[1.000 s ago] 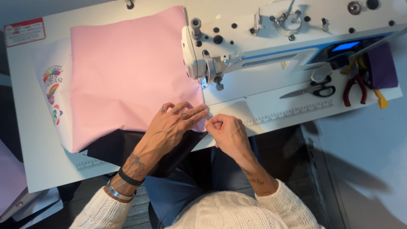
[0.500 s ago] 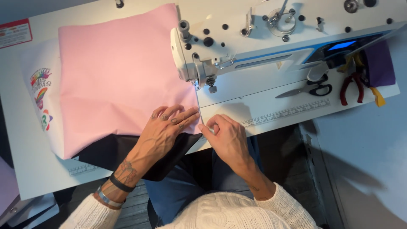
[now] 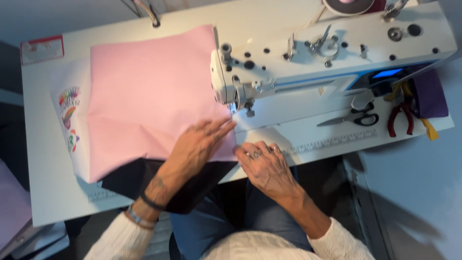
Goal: Sewing pink fabric pieces using an industrial sewing machine.
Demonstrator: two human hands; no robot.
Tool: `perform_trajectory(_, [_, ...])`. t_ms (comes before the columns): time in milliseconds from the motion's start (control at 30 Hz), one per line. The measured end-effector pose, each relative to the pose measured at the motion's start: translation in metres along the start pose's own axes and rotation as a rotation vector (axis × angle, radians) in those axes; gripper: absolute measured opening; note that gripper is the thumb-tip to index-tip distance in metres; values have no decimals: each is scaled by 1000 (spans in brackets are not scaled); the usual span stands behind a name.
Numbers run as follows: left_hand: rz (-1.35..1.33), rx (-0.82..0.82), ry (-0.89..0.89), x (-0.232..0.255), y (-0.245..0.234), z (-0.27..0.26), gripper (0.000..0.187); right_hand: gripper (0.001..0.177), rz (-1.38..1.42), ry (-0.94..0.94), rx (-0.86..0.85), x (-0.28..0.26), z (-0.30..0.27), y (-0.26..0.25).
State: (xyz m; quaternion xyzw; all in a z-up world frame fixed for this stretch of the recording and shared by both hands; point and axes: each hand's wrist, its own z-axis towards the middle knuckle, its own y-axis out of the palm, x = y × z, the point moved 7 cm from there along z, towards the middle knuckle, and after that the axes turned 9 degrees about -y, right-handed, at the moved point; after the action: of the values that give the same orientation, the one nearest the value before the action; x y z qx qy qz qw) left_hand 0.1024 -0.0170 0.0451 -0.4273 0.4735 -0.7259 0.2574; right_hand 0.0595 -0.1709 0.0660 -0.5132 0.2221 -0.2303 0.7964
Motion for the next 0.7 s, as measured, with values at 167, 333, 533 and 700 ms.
perform_trajectory(167, [230, -26, 17, -11, 5, 5, 53, 25, -35, -50, 34, 3, -7, 7])
perform_trajectory(333, [237, -54, -2, -15, 16, -4, 53, 28, -24, -78, 8, -1, -11, 8])
perform_trajectory(533, [240, -6, -60, -17, 24, -4, 49, 37, -47, -106, 3, 12, -16, 22])
perform_trajectory(700, [154, 66, -184, -20, 27, -9, 48, 34, 66, -234, 83, 13, -24, 29])
